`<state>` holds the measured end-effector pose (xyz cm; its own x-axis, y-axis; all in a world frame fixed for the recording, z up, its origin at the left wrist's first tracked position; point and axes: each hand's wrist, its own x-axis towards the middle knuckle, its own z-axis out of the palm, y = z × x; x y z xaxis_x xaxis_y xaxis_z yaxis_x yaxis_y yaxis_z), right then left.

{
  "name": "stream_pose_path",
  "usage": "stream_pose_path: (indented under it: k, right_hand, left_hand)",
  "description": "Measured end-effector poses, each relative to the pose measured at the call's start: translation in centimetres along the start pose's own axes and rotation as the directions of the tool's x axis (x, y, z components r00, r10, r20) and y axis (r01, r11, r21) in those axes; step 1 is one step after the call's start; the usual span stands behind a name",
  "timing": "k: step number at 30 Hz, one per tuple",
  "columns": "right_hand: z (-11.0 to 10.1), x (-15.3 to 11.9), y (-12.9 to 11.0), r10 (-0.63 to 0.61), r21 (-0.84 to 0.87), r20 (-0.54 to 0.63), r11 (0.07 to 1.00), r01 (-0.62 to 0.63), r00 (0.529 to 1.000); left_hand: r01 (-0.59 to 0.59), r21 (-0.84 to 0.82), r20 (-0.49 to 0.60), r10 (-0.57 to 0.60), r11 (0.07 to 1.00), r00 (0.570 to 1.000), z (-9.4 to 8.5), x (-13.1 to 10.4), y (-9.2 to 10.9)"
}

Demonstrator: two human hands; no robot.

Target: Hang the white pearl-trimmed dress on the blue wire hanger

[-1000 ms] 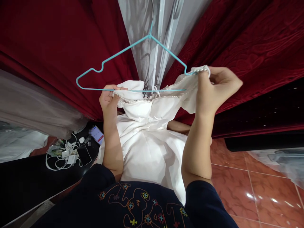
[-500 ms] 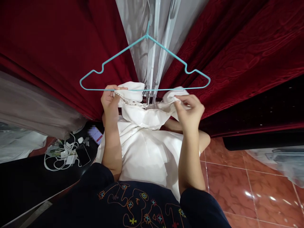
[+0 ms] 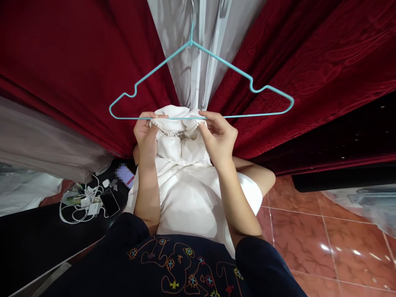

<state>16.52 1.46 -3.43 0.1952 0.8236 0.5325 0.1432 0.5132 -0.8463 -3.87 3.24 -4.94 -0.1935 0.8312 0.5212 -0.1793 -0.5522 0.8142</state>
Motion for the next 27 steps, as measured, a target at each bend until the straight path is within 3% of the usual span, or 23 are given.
stream_pose_path:
  k: [6, 12, 16, 19, 22, 27]
  right_hand:
    - [-0.8, -0.5, 0.2, -0.083, -0.035, -0.061, 0.996, 0.081, 0.995]
    - [-1.0, 0.2, 0.5, -0.043, -0.044, -0.033, 0.998, 0.041, 0.999]
    - [-1.1, 0.6, 1.3, -0.028, -0.034, -0.031, 0.999, 0.026, 0.999]
    - [-1.3, 0.6, 1.8, -0.044, -0.041, -0.047, 0.998, 0.042, 0.998]
    - [-1.5, 0.6, 2.0, -0.052, -0.053, -0.055, 0.997, 0.049, 0.997]
    - [-1.7, 0.7, 1.9, -0.039, -0.106, -0.056, 0.994, 0.033, 0.998]
  left_hand:
    - [0.008, -0.04, 0.012, -0.008, 0.999, 1.0, 0.0, 0.2, -0.2]
    - [0.002, -0.018, 0.038, -0.001, 1.0, 0.999, 0.1, 0.1, -0.4]
    - [0.0, 0.091, 0.057, -0.005, 0.996, 0.998, -0.2, -0.3, -0.4]
    - [-0.089, 0.231, 0.068, 0.075, 0.969, 0.995, -1.5, -0.2, -0.6]
    - [-0.14, 0.357, -0.019, 0.157, 0.924, 0.987, -3.7, 0.3, -1.1]
    - [0.007, 0.416, -0.266, 0.114, 0.909, 0.957, -6.9, 0.9, -1.0]
